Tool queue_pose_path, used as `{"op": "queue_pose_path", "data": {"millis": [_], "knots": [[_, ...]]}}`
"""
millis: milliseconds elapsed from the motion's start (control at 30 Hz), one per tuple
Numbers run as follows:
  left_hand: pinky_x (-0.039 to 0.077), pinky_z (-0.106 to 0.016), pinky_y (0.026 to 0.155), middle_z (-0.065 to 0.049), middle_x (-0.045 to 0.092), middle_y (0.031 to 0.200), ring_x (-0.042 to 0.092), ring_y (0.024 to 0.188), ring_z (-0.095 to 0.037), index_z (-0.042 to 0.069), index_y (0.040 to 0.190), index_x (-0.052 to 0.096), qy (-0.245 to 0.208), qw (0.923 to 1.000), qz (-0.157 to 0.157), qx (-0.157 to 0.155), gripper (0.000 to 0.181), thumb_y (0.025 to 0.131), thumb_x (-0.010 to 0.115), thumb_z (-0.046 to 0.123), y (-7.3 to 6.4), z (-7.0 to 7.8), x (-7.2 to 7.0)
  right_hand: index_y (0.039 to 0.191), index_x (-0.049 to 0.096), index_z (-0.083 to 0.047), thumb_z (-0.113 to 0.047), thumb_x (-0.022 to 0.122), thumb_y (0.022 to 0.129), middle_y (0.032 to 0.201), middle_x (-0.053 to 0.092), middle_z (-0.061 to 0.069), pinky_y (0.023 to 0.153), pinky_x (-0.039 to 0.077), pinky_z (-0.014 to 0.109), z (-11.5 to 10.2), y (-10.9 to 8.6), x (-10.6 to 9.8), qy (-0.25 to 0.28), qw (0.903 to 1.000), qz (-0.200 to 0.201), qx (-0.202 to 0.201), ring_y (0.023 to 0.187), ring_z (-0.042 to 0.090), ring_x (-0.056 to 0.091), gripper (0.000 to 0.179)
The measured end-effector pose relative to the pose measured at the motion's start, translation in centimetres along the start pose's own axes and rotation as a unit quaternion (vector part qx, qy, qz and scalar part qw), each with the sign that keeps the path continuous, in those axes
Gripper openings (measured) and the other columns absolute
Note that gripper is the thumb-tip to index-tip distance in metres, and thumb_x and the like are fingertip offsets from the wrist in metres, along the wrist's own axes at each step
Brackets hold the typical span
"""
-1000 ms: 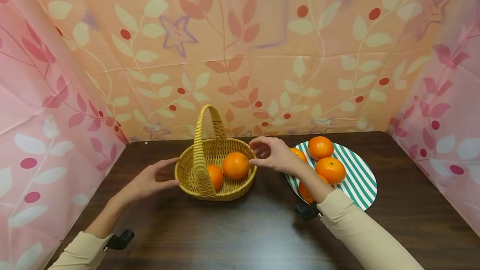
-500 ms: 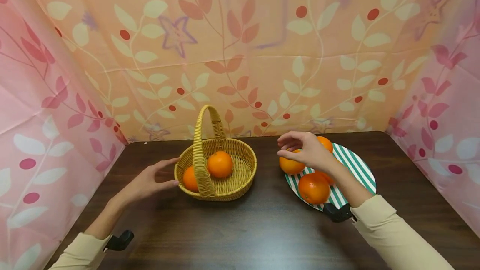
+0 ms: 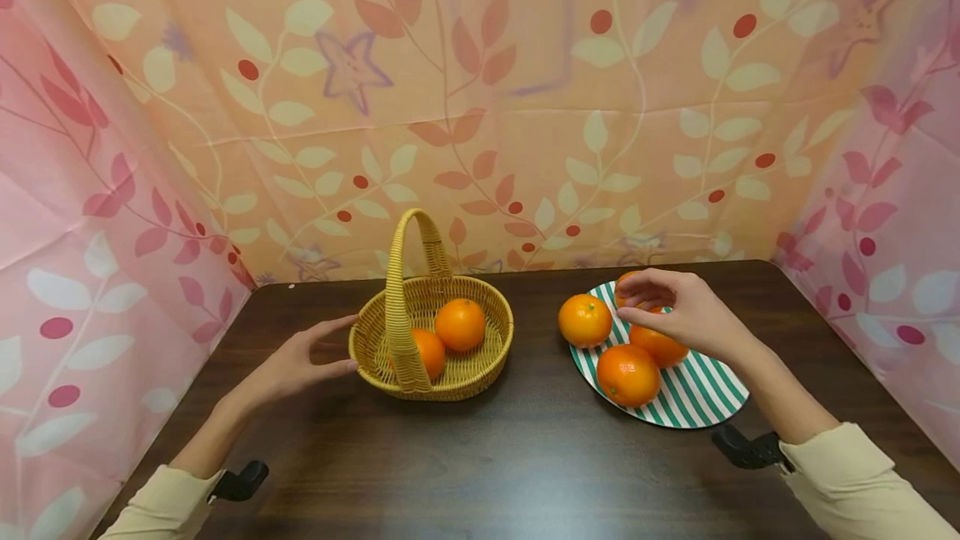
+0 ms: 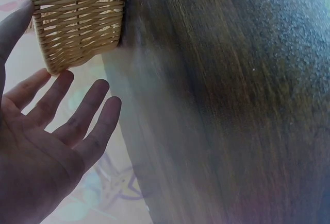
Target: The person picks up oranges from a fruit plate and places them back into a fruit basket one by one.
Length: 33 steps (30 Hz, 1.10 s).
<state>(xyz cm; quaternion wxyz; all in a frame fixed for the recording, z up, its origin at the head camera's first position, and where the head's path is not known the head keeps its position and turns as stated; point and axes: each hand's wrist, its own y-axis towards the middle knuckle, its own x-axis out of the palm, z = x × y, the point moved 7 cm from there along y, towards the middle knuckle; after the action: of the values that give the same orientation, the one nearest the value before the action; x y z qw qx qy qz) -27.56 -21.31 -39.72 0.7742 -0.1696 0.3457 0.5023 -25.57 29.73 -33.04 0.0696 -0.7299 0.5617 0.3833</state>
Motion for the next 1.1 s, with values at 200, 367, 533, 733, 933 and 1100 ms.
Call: {"op": "queue_pose_path", "data": {"millis": [200,367,533,733,933,1100], "knots": [[0.05,-0.061,0.094,-0.021,0.045,0.151,0.057,0.12,-0.049,0.005,0.153,0.045,0.003,1.0,0.0,-0.002,0.075,0.092,0.079,0.032,0.0,0.0,-0.1,0.122,0.068,-0.003,-0.004,0.078,0.091,0.11,0.071,0.01,0.081,0.053,0.016,1.0,-2.1,-1.6,-0.018,0.9995,0.023,0.011,0.093,0.012,0.068,0.033],[0.052,-0.06,0.092,-0.02,0.046,0.151,0.057,0.119,-0.049,0.006,0.153,0.046,0.002,1.0,0.001,-0.003,0.075,0.091,0.079,0.032,0.0,-0.1,-0.1,0.121,0.069,-0.002,-0.001,0.078,0.089,0.108,0.071,0.014,0.079,0.053,0.015,1.6,-3.4,-2.1,-0.027,0.9991,0.033,0.006,0.091,0.01,0.068,0.033],[0.052,-0.059,0.09,-0.019,0.046,0.151,0.057,0.118,-0.05,0.007,0.153,0.045,0.002,1.0,0.002,-0.004,0.076,0.091,0.079,0.034,0.0,-0.3,0.1,0.12,0.069,0.0,0.004,0.078,0.087,0.106,0.071,0.015,0.079,0.054,0.017,1.6,-4.5,-1.7,-0.013,0.9993,0.033,-0.005,0.09,0.013,0.069,0.034],[0.052,-0.06,0.092,-0.017,0.046,0.151,0.057,0.119,-0.049,0.008,0.154,0.045,0.004,1.0,0.002,-0.004,0.077,0.091,0.079,0.037,0.1,-0.4,0.2,0.118,0.069,0.001,0.009,0.079,0.084,0.107,0.07,0.015,0.076,0.055,0.018,1.7,-5.2,-1.9,-0.011,0.9987,0.048,-0.013,0.09,0.013,0.069,0.037],[0.051,-0.061,0.092,-0.017,0.046,0.151,0.057,0.119,-0.049,0.008,0.153,0.046,0.003,1.0,0.006,-0.001,0.077,0.09,0.08,0.036,0.0,-0.4,0.1,0.126,0.065,-0.001,0.012,0.082,0.078,0.12,0.067,0.003,0.083,0.053,0.016,3.1,-5.6,-2.6,-0.004,0.9986,0.051,-0.01,0.105,0.011,0.065,0.052],[0.051,-0.061,0.092,-0.017,0.046,0.152,0.057,0.119,-0.049,0.009,0.154,0.045,-0.002,1.0,0.005,-0.001,0.078,0.09,0.08,0.036,0.1,-0.3,0.2,0.139,0.057,-0.001,0.011,0.083,0.076,0.133,0.06,-0.006,0.09,0.048,0.014,4.7,-6.0,-2.5,0.002,0.9999,0.014,-0.003,0.115,0.006,0.059,0.069]]}}
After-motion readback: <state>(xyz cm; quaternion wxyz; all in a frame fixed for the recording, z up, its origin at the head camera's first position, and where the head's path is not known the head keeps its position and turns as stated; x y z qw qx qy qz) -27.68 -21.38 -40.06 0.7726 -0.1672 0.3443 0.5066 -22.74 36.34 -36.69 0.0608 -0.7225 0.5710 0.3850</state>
